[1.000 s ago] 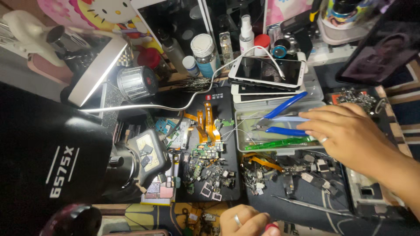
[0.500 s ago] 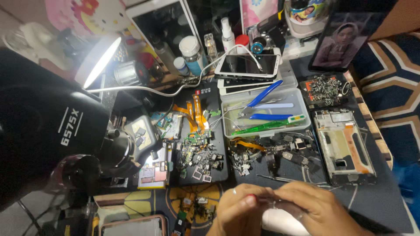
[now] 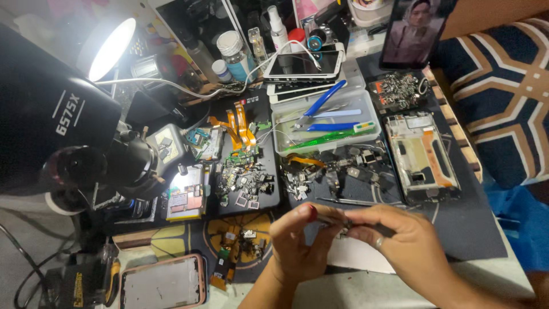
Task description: The person uses a red-handled screwdriver to remove screws from a disassembled smartphone chassis. They then use tweezers to handle small internal components and place them on the workbench. The person continues to unscrew and manipulate parts of the phone throughout the clip.
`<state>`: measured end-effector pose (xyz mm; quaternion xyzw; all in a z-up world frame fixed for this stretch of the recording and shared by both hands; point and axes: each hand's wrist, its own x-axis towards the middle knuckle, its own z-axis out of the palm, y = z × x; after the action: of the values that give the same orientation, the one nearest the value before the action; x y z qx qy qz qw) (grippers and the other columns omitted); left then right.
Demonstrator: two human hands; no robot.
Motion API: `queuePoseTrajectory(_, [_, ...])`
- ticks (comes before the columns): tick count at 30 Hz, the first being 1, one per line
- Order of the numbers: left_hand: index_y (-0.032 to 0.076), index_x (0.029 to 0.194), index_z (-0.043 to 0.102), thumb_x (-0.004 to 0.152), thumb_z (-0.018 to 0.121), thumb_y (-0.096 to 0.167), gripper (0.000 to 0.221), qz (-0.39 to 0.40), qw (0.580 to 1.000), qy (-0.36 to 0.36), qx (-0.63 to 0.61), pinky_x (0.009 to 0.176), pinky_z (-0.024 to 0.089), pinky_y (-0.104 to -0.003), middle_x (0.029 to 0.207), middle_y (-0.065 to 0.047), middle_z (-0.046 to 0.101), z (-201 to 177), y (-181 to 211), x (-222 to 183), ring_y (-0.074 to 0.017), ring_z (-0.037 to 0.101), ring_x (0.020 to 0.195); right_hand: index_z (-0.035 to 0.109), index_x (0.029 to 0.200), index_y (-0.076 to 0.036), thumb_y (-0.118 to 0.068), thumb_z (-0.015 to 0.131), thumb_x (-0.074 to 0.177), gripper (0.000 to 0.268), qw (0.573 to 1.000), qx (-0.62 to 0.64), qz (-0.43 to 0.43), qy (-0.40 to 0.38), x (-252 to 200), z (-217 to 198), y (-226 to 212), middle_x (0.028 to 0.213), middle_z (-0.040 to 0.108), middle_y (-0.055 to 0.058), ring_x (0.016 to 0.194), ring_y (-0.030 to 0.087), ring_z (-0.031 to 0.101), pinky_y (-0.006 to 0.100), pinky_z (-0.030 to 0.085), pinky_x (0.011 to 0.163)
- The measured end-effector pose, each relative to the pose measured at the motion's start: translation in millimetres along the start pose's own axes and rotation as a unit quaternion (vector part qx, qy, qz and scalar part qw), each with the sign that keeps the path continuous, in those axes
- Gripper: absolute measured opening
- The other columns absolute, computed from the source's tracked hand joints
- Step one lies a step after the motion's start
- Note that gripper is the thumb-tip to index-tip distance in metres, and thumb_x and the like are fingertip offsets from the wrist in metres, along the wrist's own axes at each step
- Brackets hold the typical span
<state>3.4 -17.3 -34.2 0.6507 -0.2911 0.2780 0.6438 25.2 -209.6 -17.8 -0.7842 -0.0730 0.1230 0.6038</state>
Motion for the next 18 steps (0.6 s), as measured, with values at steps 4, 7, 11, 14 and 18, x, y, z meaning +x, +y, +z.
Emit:
queuePoseTrajectory(4, [0.011,0.148,0.027,0.095,0.062,-0.021,0.071,0.019,0.999,0.02,0.029,0.095,0.061,-0.042,0.117,-0.028,0.065,2,-2,-2,-0.031,0.071,0.099,0.08,0.109,-0.006,-0.008,0.08,0.078,0.031,0.999,0.043,0.027,-0.009,6,2,2,0.097,0.084,0.004,0.087,0.01,0.075,0.024,0.058,0.079])
queuePoseTrajectory(7, [0.011,0.147,0.026,0.096,0.064,-0.019,0.07,0.002,0.999,0.024,0.024,0.092,0.062,-0.039,0.126,-0.03,0.059,3,-2,-2,-0.0297,0.072,0.1,0.083,0.104,-0.001,-0.009,0.08,0.081,0.024,0.994,0.094,0.042,-0.018,5,5,8,0.095,0.083,0.007,0.085,0.01,0.07,0.025,0.055,0.076])
queuePoseTrajectory(11, [0.013,0.15,0.028,0.102,0.063,-0.017,0.066,0.002,0.999,0.035,-0.009,0.092,0.06,-0.037,0.116,-0.018,0.064,3,-4,-3,-0.0254,0.07,0.098,0.083,0.102,0.0,-0.009,0.079,0.084,0.021,0.996,0.085,-0.032,0.012,-1,10,6,0.093,0.083,0.009,0.082,0.012,0.072,0.027,0.057,0.074])
queuePoseTrajectory(14, [0.012,0.15,0.028,0.102,0.063,-0.015,0.065,-0.012,0.998,0.053,-0.011,0.093,0.06,-0.037,0.116,-0.018,0.065,4,-5,-7,-0.0248,0.07,0.099,0.077,0.103,-0.002,-0.011,0.077,0.084,0.02,0.962,-0.139,-0.227,0.064,-10,12,-1,0.096,0.078,0.007,0.08,0.011,0.074,0.026,0.058,0.069])
queuePoseTrajectory(18, [0.011,0.149,0.028,0.1,0.064,-0.014,0.066,-0.022,0.997,0.075,-0.013,0.095,0.06,-0.039,0.115,-0.019,0.066,6,-6,-8,-0.0258,0.07,0.102,0.075,0.102,-0.002,-0.01,0.077,0.084,0.02,0.939,-0.177,-0.286,0.069,-9,11,-8,0.098,0.076,0.011,0.084,0.018,0.073,0.029,0.057,0.071])
